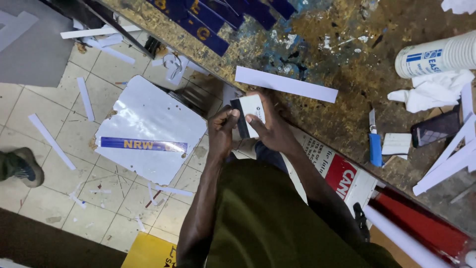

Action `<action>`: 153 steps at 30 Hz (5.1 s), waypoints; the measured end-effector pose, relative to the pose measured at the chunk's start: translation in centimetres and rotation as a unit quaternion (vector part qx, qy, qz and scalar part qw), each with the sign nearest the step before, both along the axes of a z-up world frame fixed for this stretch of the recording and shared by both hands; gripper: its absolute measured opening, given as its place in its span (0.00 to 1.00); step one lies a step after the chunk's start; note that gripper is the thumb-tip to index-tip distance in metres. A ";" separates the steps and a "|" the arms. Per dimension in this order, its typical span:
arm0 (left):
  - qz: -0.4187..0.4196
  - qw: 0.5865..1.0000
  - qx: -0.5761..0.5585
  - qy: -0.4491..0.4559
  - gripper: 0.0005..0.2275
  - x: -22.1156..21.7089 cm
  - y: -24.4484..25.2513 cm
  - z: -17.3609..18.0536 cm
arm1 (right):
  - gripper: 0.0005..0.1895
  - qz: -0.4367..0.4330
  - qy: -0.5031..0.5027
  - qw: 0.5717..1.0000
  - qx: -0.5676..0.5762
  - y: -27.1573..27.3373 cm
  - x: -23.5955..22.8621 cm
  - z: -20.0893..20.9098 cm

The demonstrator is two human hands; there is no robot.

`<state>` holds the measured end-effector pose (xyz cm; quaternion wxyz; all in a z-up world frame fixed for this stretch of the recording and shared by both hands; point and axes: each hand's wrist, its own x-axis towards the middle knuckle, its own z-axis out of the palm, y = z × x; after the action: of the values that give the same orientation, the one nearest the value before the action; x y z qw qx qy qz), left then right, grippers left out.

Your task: The person applies a blue sticker with yellow text onto a white rectangular strip using a black squeegee tool. They smooth the sticker down, peel off the backing, and handle the strip to ensure the sticker adheres properly.

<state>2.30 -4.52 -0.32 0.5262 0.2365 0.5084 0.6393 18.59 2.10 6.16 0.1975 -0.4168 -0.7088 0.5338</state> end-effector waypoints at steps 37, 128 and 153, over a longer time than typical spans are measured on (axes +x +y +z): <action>0.103 0.927 0.090 0.349 0.16 0.1 4.3 -2.9 | 0.32 -0.173 -0.281 0.942 0.051 7.9 3.5 1.2; -0.277 0.675 0.067 0.681 0.54 0.4 7.8 1.3 | 0.33 -0.208 -0.244 0.944 0.078 8.1 16.2 -0.2; -0.309 0.657 0.019 0.687 0.51 0.7 7.3 1.7 | 0.28 -0.319 -0.123 0.934 0.100 3.3 20.7 -0.4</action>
<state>2.95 2.76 1.39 0.1896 0.7619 0.6104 0.1049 39.28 5.38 5.75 0.3091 -0.6617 -0.6069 0.3134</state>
